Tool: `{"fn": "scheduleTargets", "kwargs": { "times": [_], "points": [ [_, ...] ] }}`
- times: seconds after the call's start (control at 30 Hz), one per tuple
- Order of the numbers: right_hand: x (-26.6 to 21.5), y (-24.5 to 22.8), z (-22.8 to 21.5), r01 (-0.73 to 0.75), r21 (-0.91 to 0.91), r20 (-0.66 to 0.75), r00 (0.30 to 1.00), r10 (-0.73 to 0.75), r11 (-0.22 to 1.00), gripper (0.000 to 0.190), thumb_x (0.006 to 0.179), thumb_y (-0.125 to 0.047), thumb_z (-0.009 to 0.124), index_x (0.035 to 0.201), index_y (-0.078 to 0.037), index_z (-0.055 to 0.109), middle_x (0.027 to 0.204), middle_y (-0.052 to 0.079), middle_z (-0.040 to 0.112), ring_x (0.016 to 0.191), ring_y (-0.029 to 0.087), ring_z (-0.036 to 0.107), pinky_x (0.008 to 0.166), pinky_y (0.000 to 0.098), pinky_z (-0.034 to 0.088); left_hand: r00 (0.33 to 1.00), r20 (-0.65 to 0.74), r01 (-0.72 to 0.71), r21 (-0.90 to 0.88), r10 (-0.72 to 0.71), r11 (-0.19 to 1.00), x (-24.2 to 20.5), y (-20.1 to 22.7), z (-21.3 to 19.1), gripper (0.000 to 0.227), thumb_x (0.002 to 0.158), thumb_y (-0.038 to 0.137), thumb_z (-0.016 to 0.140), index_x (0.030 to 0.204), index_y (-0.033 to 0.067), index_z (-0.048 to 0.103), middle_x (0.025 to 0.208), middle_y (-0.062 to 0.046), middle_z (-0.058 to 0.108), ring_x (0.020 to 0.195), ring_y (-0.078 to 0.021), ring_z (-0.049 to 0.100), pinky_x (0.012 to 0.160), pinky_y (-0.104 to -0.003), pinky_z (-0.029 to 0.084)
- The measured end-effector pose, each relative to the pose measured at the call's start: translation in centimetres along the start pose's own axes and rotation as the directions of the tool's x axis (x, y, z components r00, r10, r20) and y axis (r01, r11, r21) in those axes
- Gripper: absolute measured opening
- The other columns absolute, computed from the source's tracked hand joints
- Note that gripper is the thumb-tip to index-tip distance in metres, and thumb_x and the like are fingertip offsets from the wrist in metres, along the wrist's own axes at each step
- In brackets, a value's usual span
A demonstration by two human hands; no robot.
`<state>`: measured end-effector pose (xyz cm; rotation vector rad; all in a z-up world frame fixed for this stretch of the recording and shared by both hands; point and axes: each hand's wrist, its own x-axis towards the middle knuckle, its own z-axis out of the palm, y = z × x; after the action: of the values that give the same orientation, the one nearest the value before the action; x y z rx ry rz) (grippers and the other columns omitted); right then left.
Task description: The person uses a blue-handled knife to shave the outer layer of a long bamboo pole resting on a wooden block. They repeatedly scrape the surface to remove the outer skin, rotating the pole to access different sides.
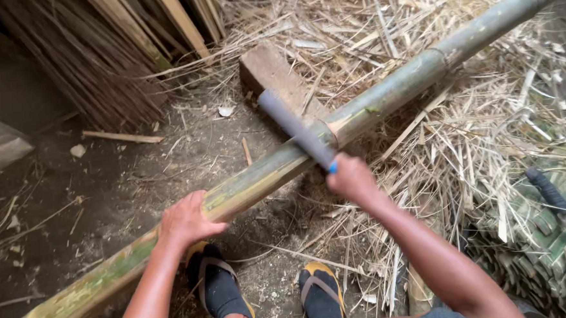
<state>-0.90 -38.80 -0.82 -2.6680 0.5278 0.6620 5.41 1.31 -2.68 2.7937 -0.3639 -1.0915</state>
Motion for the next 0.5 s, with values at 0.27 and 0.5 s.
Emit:
{"fn": "scheduleTargets", "kwargs": {
  "times": [0.27,0.5],
  "points": [
    [2.2,3.5,-4.5,-0.046,-0.022,-0.172,0.984,0.042,0.999,0.016,0.089,-0.015,0.062,0.097,-0.001,0.062,0.076,0.019,0.07,0.066,0.03,0.072,0.058,0.0431,0.058,0.996,-0.086,-0.011,-0.109,0.002,0.994,-0.1,0.5,-1.3,0.104,0.05,0.065,0.084,0.14,0.0213,0.054,0.131,-0.009,0.066,0.12,-0.0294,0.065,0.1,-0.046,0.053],
    [-3.1,-2.1,2.4,0.168,-0.134,0.151,0.977,-0.148,0.977,0.018,0.084,-0.005,0.058,0.102,-0.001,0.059,0.078,0.013,0.072,0.061,0.023,0.072,0.051,0.0394,0.06,0.999,-0.045,-0.028,-0.127,0.022,0.991,0.5,0.0,-1.2,0.103,0.049,0.065,0.086,0.137,0.0212,0.056,0.131,-0.009,0.067,0.118,-0.0292,0.066,0.101,-0.045,0.053]
  ]
}}
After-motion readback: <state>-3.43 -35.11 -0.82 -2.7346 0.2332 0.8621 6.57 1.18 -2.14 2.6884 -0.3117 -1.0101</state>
